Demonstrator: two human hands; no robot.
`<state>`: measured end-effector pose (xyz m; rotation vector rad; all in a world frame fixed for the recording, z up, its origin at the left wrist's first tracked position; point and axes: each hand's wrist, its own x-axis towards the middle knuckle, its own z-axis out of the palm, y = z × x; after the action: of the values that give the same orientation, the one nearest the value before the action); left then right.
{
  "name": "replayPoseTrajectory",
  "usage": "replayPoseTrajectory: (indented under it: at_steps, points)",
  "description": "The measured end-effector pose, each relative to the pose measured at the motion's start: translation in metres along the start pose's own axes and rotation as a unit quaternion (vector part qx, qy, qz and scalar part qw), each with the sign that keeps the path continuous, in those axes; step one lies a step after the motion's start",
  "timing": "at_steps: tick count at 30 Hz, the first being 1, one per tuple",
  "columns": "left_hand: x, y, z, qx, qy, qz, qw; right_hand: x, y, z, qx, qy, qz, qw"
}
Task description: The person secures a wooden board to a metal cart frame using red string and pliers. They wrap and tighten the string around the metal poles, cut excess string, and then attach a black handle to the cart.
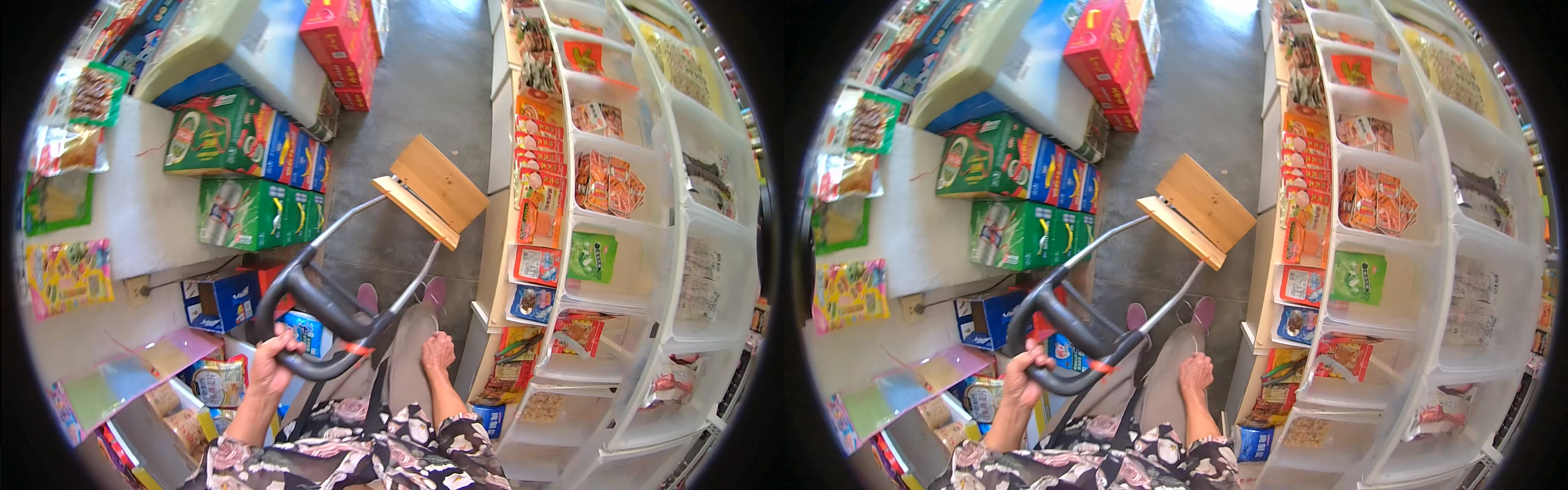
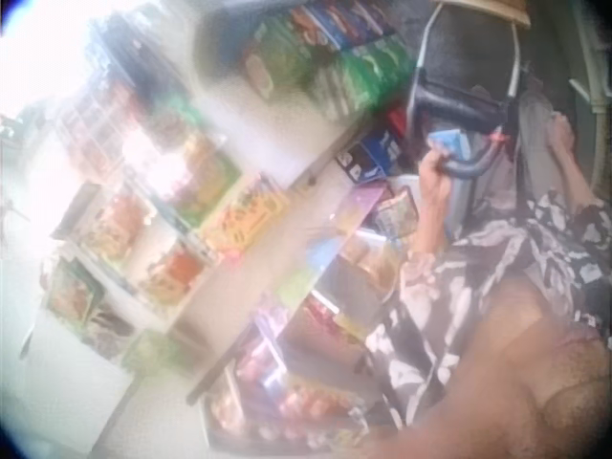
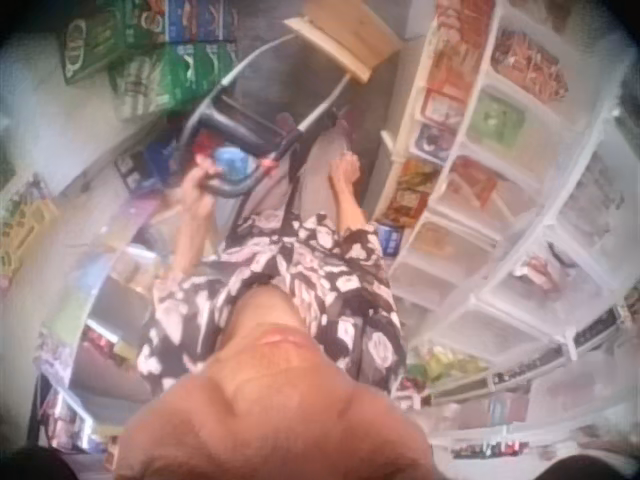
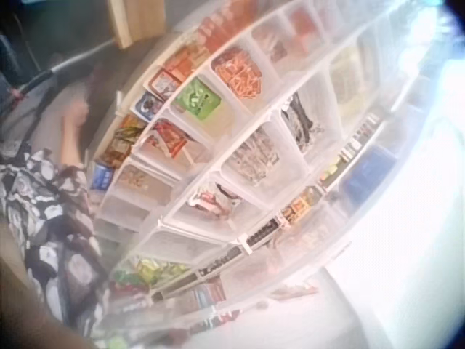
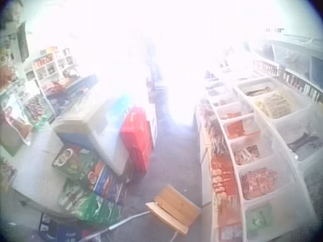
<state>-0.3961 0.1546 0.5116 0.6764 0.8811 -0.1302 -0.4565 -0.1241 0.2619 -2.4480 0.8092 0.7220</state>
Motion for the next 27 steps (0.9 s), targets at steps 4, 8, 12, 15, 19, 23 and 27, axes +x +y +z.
replayPoseTrajectory:
  at_steps: [4, 8, 12, 15, 19, 23, 27]
  points:
    - [0.003, -0.013, 0.025, -0.036, 0.008, 0.014, 0.999, -0.016, -0.001, -0.034, 0.239, 0.03, 0.073, 0.968]
    - [0.005, -0.036, 0.053, -0.096, -0.075, 0.013, 0.992, -0.038, -0.028, -0.097, 0.593, 0.064, 0.117, 0.794]
    - [-0.008, -0.056, 0.072, -0.095, -0.094, -0.068, 0.989, -0.09, -0.077, -0.18, 0.687, 0.117, -0.055, 0.715]
    - [-0.019, -0.064, 0.076, -0.033, -0.186, -0.161, 0.969, -0.131, -0.115, -0.217, 0.67, 0.121, -0.153, 0.717]
    - [-0.02, -0.059, 0.068, 0.114, -0.273, -0.244, 0.923, -0.158, -0.138, -0.239, 0.37, 0.183, -0.244, 0.878]
    - [-0.015, -0.046, 0.052, 0.088, -0.298, -0.261, 0.914, -0.163, -0.14, -0.227, 0.246, 0.268, -0.382, 0.849]
    - [-0.018, -0.033, 0.033, 0.06, -0.267, -0.326, 0.905, -0.164, -0.135, -0.195, 0.116, 0.302, -0.344, 0.882]
